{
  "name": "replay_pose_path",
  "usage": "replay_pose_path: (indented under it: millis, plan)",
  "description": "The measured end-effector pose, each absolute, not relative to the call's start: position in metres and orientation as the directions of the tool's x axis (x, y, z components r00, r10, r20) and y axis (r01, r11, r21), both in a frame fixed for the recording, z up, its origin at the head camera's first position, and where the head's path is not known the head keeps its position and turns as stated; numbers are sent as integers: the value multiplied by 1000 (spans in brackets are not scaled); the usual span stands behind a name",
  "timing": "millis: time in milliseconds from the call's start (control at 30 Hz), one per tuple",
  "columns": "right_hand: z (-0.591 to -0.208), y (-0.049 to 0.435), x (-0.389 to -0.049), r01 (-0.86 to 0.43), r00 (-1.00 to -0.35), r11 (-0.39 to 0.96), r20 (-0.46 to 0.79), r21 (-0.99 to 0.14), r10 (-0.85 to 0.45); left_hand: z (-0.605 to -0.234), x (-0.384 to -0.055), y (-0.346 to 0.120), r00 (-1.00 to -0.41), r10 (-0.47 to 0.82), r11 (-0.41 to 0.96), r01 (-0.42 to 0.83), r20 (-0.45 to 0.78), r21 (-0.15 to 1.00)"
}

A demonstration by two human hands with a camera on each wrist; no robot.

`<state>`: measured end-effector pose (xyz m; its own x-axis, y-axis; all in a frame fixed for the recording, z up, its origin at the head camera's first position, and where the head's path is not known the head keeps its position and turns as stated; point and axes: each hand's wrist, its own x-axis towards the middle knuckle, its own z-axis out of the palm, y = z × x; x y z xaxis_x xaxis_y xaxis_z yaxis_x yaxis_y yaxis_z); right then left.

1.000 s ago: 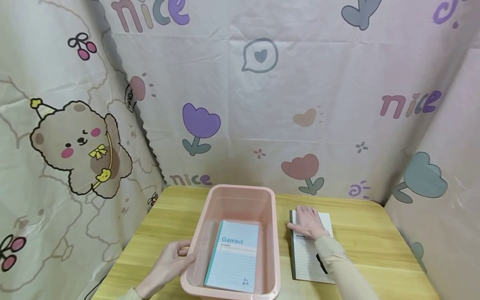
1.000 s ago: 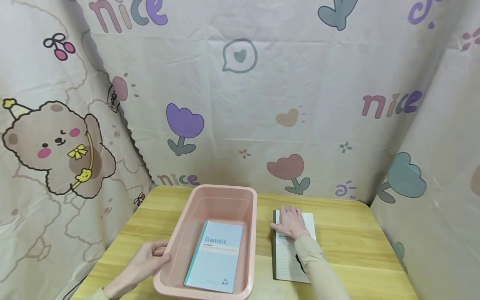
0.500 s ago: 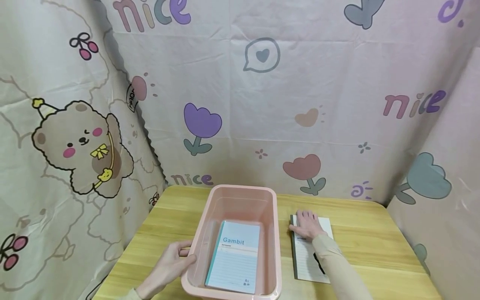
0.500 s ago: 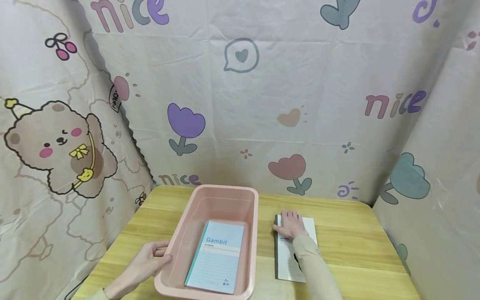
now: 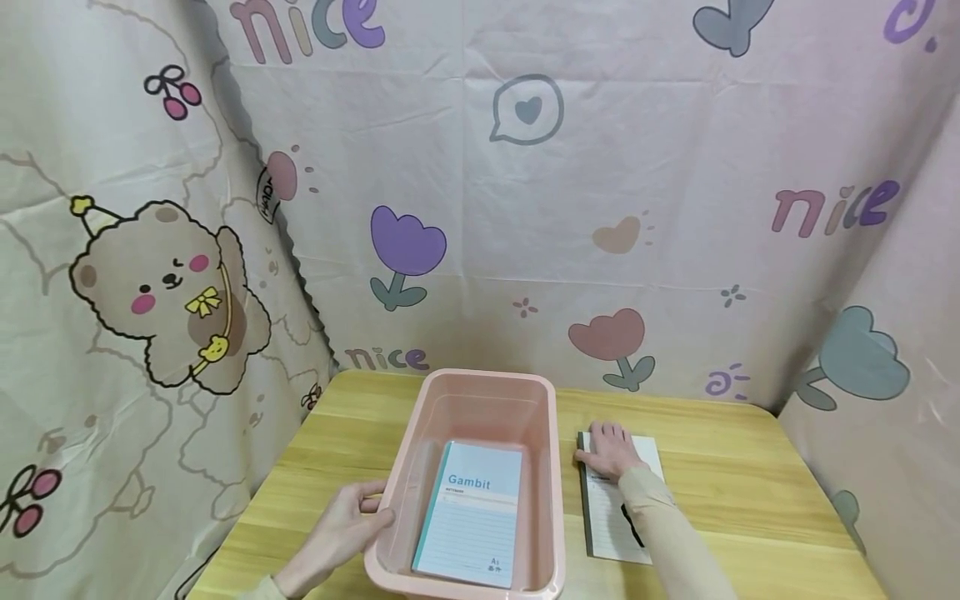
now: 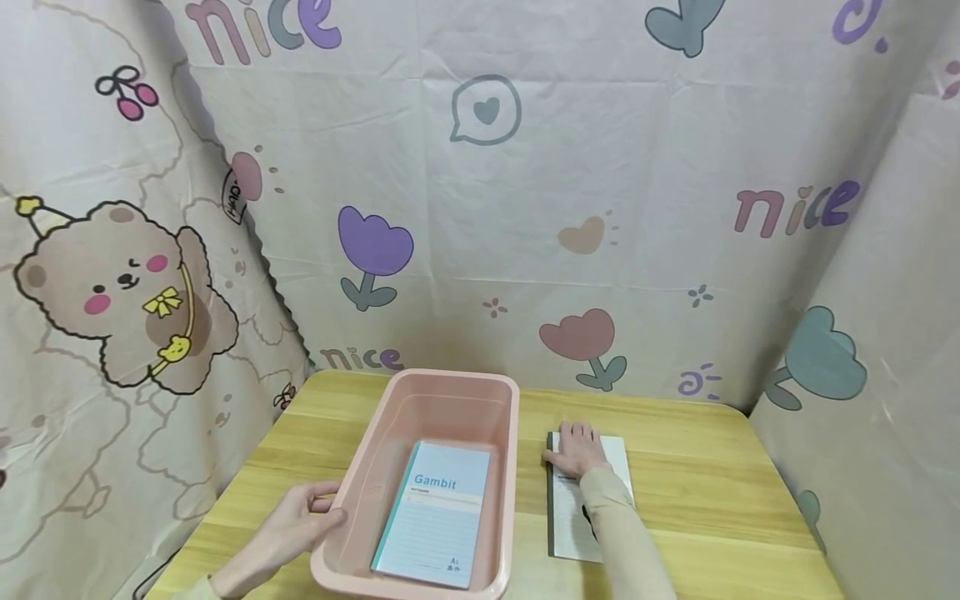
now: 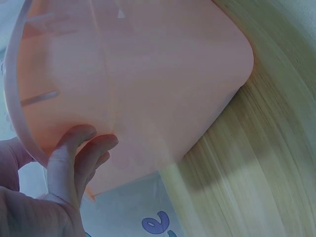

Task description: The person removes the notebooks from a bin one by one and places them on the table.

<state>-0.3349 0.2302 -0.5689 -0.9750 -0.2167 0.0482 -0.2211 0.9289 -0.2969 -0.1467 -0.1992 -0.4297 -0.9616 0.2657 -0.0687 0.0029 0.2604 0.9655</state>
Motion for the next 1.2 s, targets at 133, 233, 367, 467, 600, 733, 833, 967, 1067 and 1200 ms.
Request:
replay_pose_path:
  millis: [133, 233, 367, 467, 600, 733, 833, 967, 1067, 1200]
  plan:
    - [-569, 230, -335, -228, -974, 923, 63, -310, -219, -430, -147, -199, -962, 266, 261, 5, -67, 965]
    - [-568, 229, -334, -252, -968, 916, 93, -314, -234, -430, -147, -199, -962, 267, 260, 6, -66, 965]
    - [-565, 227, -332, -260, -965, 917, 113, -303, -236, -430, -148, -200, -960, 273, 255, 10, -62, 967]
    - [-560, 226, -329, -239, -971, 927, 95, -290, -220, -430, -148, -199, -958, 281, 252, 14, -60, 968]
    - [-555, 225, -326, -231, -972, 936, 96, -266, -213, -430, -148, -199, -957, 284, 257, 17, -59, 966]
    - [-543, 221, -324, -256, -964, 932, 140, -258, -226, -430, -148, -199, -959, 278, 265, 12, -64, 964]
    - [-530, 215, -322, -271, -956, 923, 188, -273, -225, -430, -148, -199, -960, 273, 267, 9, -66, 964]
    - [-510, 204, -316, -305, -931, 912, 288, -274, -224, -429, -148, -199, -960, 271, 268, 13, -63, 963]
    - [-492, 195, -312, -337, -900, 906, 370, -257, -230, -429, -147, -199, -962, 265, 274, 13, -62, 961]
    - [-463, 182, -305, -355, -873, 905, 430, -233, -232, -429, -147, -200, -965, 253, 282, 9, -65, 959]
